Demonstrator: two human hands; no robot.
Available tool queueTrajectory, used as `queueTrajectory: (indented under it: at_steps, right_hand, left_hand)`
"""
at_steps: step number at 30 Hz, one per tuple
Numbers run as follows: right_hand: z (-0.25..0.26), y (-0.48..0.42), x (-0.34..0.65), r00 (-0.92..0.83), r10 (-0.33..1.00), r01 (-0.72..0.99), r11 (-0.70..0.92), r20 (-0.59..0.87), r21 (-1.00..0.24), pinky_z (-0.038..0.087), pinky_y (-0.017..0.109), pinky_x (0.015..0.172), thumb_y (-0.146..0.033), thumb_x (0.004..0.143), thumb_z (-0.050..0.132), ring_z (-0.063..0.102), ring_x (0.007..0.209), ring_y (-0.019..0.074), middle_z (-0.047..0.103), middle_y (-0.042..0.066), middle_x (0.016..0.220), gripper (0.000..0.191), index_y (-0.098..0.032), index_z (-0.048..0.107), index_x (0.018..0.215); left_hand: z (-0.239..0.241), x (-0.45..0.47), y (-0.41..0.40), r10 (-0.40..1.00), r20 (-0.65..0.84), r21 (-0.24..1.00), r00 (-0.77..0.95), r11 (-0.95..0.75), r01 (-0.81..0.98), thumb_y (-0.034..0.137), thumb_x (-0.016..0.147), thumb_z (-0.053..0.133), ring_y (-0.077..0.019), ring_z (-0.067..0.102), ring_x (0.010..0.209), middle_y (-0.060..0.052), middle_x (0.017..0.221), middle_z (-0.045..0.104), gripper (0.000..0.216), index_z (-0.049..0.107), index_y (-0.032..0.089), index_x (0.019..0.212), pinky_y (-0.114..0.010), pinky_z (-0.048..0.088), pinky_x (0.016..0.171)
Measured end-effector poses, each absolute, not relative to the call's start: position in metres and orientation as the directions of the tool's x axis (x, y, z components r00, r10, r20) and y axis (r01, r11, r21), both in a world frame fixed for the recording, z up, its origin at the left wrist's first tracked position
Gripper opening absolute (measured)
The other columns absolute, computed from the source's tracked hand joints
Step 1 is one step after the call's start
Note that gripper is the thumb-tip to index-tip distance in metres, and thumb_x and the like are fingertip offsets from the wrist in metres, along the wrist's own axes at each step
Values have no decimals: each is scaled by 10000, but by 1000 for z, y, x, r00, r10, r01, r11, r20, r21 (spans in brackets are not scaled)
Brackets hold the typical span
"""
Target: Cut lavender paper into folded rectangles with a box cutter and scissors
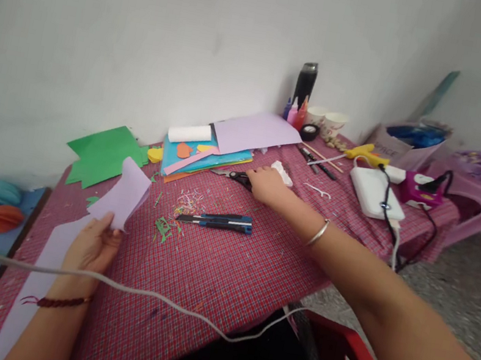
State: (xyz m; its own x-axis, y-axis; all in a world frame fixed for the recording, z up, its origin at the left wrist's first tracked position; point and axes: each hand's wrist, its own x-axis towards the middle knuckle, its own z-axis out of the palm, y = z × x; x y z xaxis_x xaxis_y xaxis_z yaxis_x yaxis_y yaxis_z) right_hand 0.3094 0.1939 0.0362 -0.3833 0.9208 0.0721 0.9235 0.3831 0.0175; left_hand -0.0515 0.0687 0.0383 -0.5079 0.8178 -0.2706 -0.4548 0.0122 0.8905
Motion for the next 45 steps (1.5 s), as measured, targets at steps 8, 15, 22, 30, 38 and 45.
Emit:
queueTrajectory:
  at_steps: [8, 15, 22, 30, 38, 45]
  right_hand:
    - [58, 196, 298, -455, 882, 889, 443, 122, 114, 349, 365, 767, -243, 767, 587, 575, 935, 291, 650, 172, 1029, 422, -129, 596, 1173]
    - [91, 169, 280, -431, 867, 797, 496, 251, -345, 375, 322, 699, -231, 815, 531, 578, 790, 206, 666, 92, 912, 438, -154, 523, 1246]
    - [91, 84, 252, -692, 718, 19, 125, 77, -992, 387, 252, 598, -407, 758, 708, 521, 724, 126, 575, 24, 886, 739, -189, 336, 1359]
    - [67, 51, 244, -851, 523, -298, -422, 38, -857, 432, 416, 912, -410, 813, 677, 573, 940, 175, 553, 44, 979, 602, -248, 409, 1328]
    - [59, 57, 238, -845, 534, -322, -496, 9, -806, 424, 492, 934, -429, 789, 694, 598, 908, 192, 585, 54, 956, 647, -235, 414, 1340]
    - [52, 62, 237, -851, 524, -314, -549, -27, -775, 409, 514, 955, -499, 787, 667, 595, 899, 200, 597, 76, 940, 510, -160, 562, 1154]
  left_hand:
    - [42, -48, 68, 841, -330, 801, -429, 9, -599, 21, 840, 545, -33, 554, 439, 57, 654, 627, 138, 596, 148, 823, -100, 432, 381]
    - [46, -48, 67, 837, -425, 710, -346, 71, -701, 21, 876, 501, -43, 561, 415, 14, 592, 627, 163, 581, 123, 779, -84, 421, 355]
    - [45, -49, 67, 841, -415, 693, -347, 45, -720, 2, 841, 545, -60, 585, 425, 5, 621, 645, 157, 599, 131, 770, -95, 436, 346]
    - [40, -50, 66, 826, -401, 688, -397, -15, -725, 7, 838, 557, -42, 565, 421, 29, 614, 628, 164, 587, 134, 739, -105, 453, 375]
    - [41, -50, 67, 823, -381, 715, -423, -28, -699, 9, 826, 567, -39, 554, 422, 49, 604, 604, 162, 574, 145, 738, -106, 441, 380]
    - [35, -50, 67, 852, -316, 767, -418, -29, -641, 20, 827, 565, -42, 553, 424, 38, 643, 638, 130, 601, 141, 792, -120, 453, 392]
